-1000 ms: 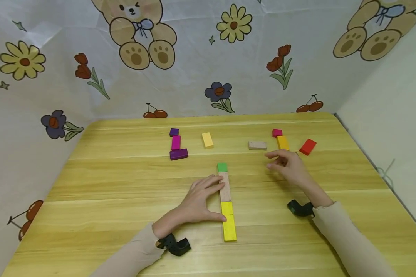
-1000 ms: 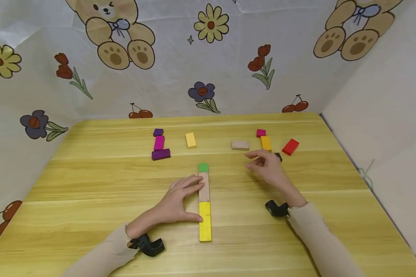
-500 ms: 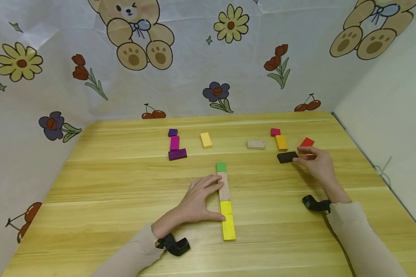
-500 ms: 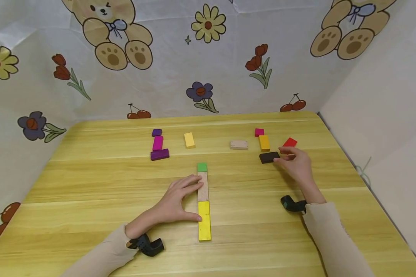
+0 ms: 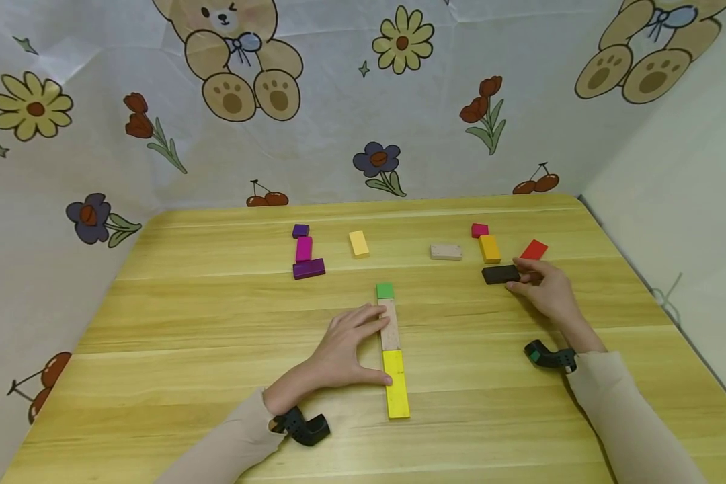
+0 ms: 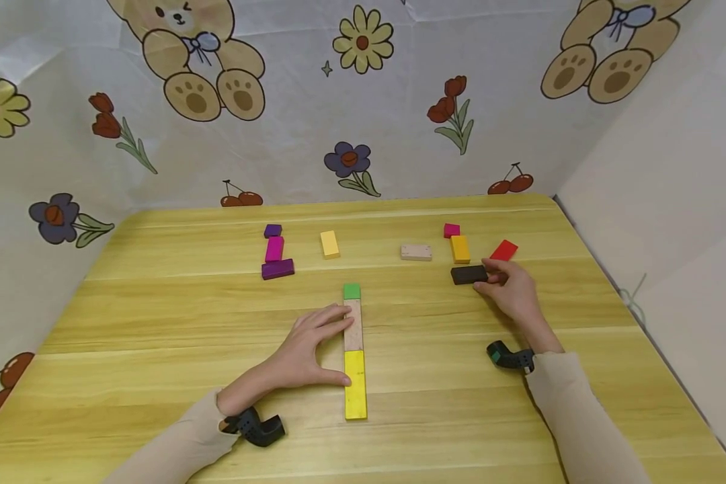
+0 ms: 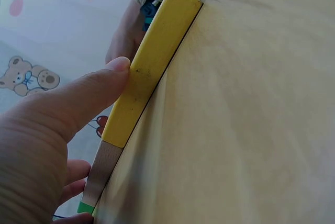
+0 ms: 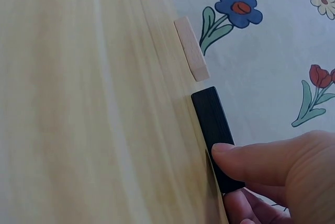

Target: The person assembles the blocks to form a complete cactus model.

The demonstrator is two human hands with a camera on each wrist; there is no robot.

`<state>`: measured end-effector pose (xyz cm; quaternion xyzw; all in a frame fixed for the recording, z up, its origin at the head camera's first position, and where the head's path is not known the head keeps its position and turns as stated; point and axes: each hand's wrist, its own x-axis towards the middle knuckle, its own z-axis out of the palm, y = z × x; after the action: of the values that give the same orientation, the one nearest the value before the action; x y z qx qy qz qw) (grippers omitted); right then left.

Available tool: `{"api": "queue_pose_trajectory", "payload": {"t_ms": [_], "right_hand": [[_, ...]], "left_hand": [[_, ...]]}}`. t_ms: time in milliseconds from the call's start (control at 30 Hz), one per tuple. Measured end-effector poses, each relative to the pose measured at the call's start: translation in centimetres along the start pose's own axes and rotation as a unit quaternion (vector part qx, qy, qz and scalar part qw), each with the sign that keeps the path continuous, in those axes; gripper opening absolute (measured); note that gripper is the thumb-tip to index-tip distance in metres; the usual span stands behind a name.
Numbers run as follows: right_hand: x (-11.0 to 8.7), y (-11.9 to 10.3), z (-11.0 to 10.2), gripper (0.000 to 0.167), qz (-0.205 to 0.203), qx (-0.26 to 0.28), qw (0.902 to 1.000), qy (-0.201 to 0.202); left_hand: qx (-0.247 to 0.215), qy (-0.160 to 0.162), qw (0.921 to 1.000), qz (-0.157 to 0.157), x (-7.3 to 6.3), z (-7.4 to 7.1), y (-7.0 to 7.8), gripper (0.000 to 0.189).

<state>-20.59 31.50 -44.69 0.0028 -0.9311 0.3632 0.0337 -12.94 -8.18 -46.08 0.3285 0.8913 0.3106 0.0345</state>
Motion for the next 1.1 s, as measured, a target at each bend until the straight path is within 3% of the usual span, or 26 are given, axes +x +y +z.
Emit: {"api": "queue_pose_trajectory", "payload": {"t_ms": [767, 1100], "right_hand": [[0.0, 0.8, -0.3, 0.038, -0.031, 0.002, 0.9995, 0.006], [-0.6, -3.0, 0.7, 0.039, -0.04, 0.03, 0.9981, -0.036]], "left_hand": [[-0.001, -0.002, 1.0, -0.005, 0.0, 0.0, 0.0, 0.098], [-0.001, -0.004, 1.0, -0.006, 0.1, 0.1, -0.1, 0.098]]}}
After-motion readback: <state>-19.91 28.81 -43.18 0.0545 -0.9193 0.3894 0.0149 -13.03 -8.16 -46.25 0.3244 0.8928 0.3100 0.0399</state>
